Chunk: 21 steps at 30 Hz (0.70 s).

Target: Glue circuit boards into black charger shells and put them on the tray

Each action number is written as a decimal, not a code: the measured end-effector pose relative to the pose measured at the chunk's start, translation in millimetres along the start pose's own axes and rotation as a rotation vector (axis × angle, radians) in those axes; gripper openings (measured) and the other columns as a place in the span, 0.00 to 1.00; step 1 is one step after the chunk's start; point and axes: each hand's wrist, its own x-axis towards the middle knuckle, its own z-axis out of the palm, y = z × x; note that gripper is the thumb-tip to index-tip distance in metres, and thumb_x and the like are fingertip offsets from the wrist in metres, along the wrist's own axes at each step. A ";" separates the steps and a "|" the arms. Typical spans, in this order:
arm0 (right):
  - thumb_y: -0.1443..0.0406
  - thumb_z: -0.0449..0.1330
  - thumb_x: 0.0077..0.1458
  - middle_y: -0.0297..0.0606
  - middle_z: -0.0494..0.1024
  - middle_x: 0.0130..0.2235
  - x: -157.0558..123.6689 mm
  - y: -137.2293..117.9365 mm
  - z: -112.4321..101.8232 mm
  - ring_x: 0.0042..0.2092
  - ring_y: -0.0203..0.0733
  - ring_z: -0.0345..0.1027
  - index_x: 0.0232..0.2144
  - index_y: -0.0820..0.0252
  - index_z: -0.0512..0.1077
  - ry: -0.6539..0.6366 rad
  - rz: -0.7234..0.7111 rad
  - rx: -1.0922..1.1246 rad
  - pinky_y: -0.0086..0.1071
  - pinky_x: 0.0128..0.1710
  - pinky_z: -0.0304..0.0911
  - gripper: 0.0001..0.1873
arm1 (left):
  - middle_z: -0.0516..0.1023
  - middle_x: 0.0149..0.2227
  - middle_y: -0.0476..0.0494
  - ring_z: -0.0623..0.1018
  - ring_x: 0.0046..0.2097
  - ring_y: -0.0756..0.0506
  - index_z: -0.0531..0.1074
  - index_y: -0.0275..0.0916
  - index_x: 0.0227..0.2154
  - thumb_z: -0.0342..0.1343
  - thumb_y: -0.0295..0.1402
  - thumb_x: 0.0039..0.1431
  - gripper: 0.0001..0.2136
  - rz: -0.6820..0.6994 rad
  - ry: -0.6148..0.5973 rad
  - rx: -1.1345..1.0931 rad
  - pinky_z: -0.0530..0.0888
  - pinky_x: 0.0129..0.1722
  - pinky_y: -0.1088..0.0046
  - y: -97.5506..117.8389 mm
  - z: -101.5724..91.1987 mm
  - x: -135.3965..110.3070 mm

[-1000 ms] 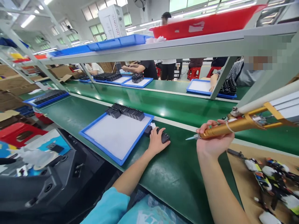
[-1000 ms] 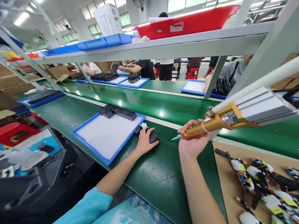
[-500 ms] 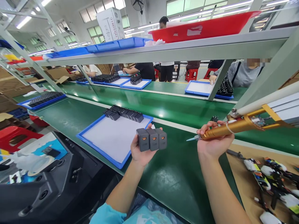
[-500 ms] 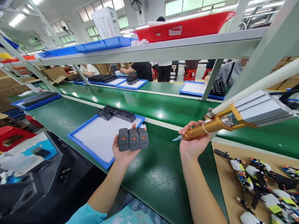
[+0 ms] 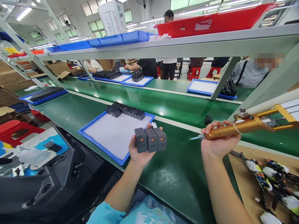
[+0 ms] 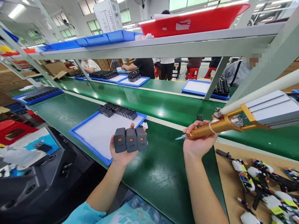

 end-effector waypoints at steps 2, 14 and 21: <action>0.54 0.45 0.51 0.29 0.67 0.23 -0.3 -0.4 0.3 0.16 0.34 0.59 0.30 0.57 0.64 -0.001 0.000 -0.001 0.31 0.16 0.57 0.14 | 0.65 0.59 0.40 0.62 0.62 0.33 0.58 0.49 0.57 0.41 0.66 0.47 0.38 0.001 -0.007 0.019 0.60 0.56 0.43 -0.1 0.1 -1.1; 0.54 0.45 0.50 0.28 0.66 0.23 1.0 -0.3 -0.5 0.16 0.33 0.59 0.29 0.57 0.64 0.000 0.002 -0.009 0.30 0.15 0.56 0.15 | 0.69 0.55 0.36 0.67 0.58 0.31 0.61 0.45 0.56 0.50 0.61 0.43 0.39 0.041 -0.034 -0.038 0.63 0.55 0.48 3.0 6.6 -10.0; 0.54 0.46 0.50 0.28 0.66 0.23 1.4 -0.3 -1.5 0.16 0.33 0.59 0.29 0.57 0.64 -0.011 0.005 -0.003 0.30 0.15 0.57 0.15 | 0.68 0.55 0.35 0.65 0.59 0.29 0.60 0.44 0.56 0.55 0.60 0.39 0.41 0.083 -0.002 0.032 0.62 0.56 0.47 -0.3 6.7 -11.1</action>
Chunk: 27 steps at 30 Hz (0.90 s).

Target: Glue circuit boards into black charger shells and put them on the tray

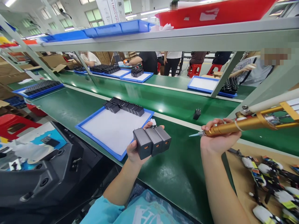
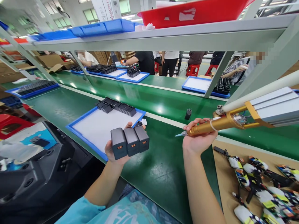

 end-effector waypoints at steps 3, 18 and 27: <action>0.54 0.47 0.49 0.28 0.66 0.23 -0.3 -0.1 0.3 0.16 0.33 0.59 0.29 0.57 0.64 0.003 -0.002 -0.002 0.30 0.16 0.57 0.14 | 0.69 0.54 0.36 0.64 0.60 0.28 0.59 0.45 0.56 0.56 0.59 0.38 0.42 0.000 0.009 0.005 0.61 0.56 0.45 0.3 1.9 -0.2; 0.54 0.45 0.51 0.29 0.66 0.22 1.6 0.8 -0.5 0.16 0.34 0.58 0.28 0.56 0.65 0.007 -0.011 0.002 0.30 0.15 0.55 0.15 | 0.70 0.53 0.36 0.63 0.60 0.28 0.63 0.42 0.54 0.61 0.56 0.36 0.41 -0.001 0.024 -0.015 0.62 0.58 0.47 3.0 6.7 0.0; 0.53 0.46 0.49 0.28 0.66 0.23 2.5 1.6 -3.0 0.16 0.33 0.58 0.29 0.56 0.64 -0.005 -0.011 -0.010 0.30 0.15 0.56 0.15 | 0.71 0.53 0.38 0.64 0.60 0.30 0.64 0.43 0.54 0.63 0.53 0.37 0.39 -0.012 0.001 -0.075 0.61 0.59 0.49 2.2 1.0 0.1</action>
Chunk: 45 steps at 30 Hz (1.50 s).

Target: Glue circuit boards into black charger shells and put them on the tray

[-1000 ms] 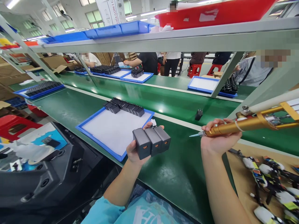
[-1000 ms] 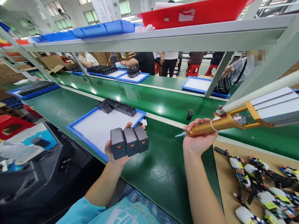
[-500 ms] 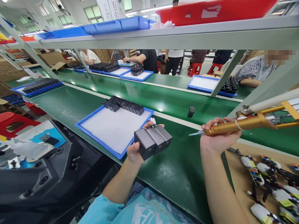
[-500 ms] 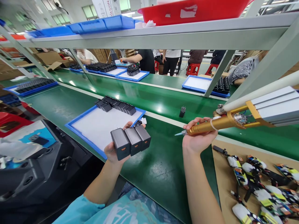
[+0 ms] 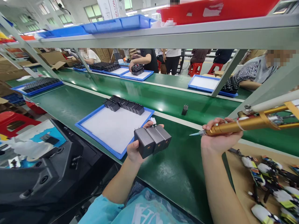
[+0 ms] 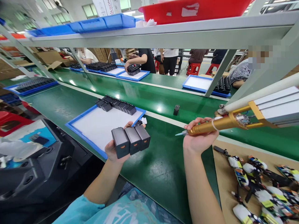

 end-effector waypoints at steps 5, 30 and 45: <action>0.54 0.46 0.49 0.29 0.66 0.23 0.2 -0.2 -0.3 0.16 0.34 0.58 0.29 0.57 0.64 0.002 0.001 -0.002 0.30 0.15 0.56 0.14 | 0.71 0.53 0.36 0.66 0.58 0.30 0.64 0.43 0.53 0.61 0.51 0.40 0.35 -0.025 -0.075 -0.040 0.62 0.57 0.49 1.9 -3.2 0.4; 0.53 0.43 0.47 0.31 0.64 0.20 3.8 2.3 -0.4 0.17 0.35 0.56 0.24 0.55 0.66 0.025 -0.042 -0.084 0.31 0.15 0.53 0.17 | 0.60 0.55 0.35 0.59 0.59 0.32 0.64 0.42 0.54 0.63 0.43 0.44 0.32 0.188 0.498 1.862 0.60 0.57 0.51 92.4 -238.3 149.0; 0.49 0.44 0.44 0.30 0.64 0.19 8.7 3.7 -6.1 0.16 0.36 0.54 0.22 0.55 0.66 0.023 -0.081 -0.121 0.31 0.14 0.50 0.20 | 0.40 0.66 0.26 0.47 0.66 0.28 0.35 0.39 0.65 0.60 0.50 0.45 0.52 0.074 0.895 1.989 0.53 0.59 0.43 79.5 -255.8 141.3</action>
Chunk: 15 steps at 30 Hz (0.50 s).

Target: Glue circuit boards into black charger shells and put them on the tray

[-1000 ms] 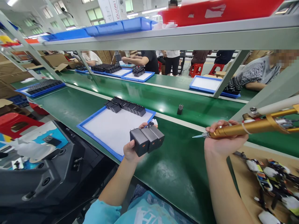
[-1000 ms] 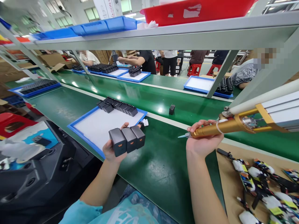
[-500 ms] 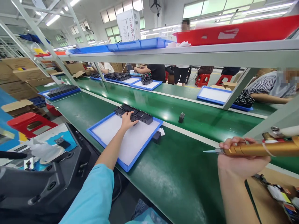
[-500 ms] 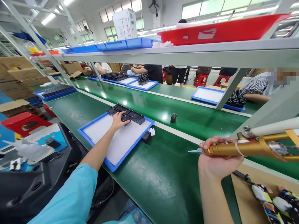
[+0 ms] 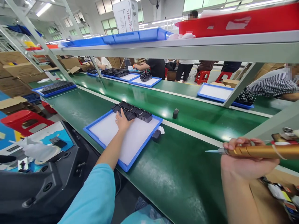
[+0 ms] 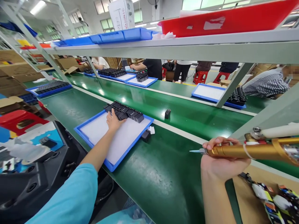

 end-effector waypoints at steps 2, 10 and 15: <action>0.51 0.44 0.48 0.32 0.64 0.21 -4.4 -2.8 2.3 0.18 0.35 0.56 0.23 0.55 0.67 -0.041 0.011 0.015 0.31 0.16 0.52 0.19 | 0.39 0.66 0.21 0.46 0.66 0.27 0.33 0.31 0.65 0.57 0.56 0.44 0.55 -0.138 -0.100 0.001 0.52 0.59 0.41 -4.3 0.8 1.0; 0.52 0.45 0.46 0.31 0.64 0.19 -7.0 -5.4 7.7 0.17 0.36 0.56 0.23 0.55 0.66 0.005 0.075 0.060 0.31 0.15 0.53 0.16 | 0.47 0.65 0.18 0.46 0.66 0.28 0.51 0.23 0.61 0.40 0.59 0.53 0.44 -0.087 -0.341 0.157 0.49 0.58 0.37 2.9 2.2 2.5; 0.54 0.48 0.47 0.31 0.67 0.21 -6.4 -6.2 8.2 0.17 0.36 0.59 0.25 0.57 0.66 0.018 0.094 0.097 0.31 0.16 0.56 0.14 | 0.75 0.46 0.25 0.71 0.52 0.26 0.74 0.33 0.43 0.45 0.58 0.51 0.33 -0.053 -0.505 0.261 0.68 0.49 0.49 17.0 -45.4 2.2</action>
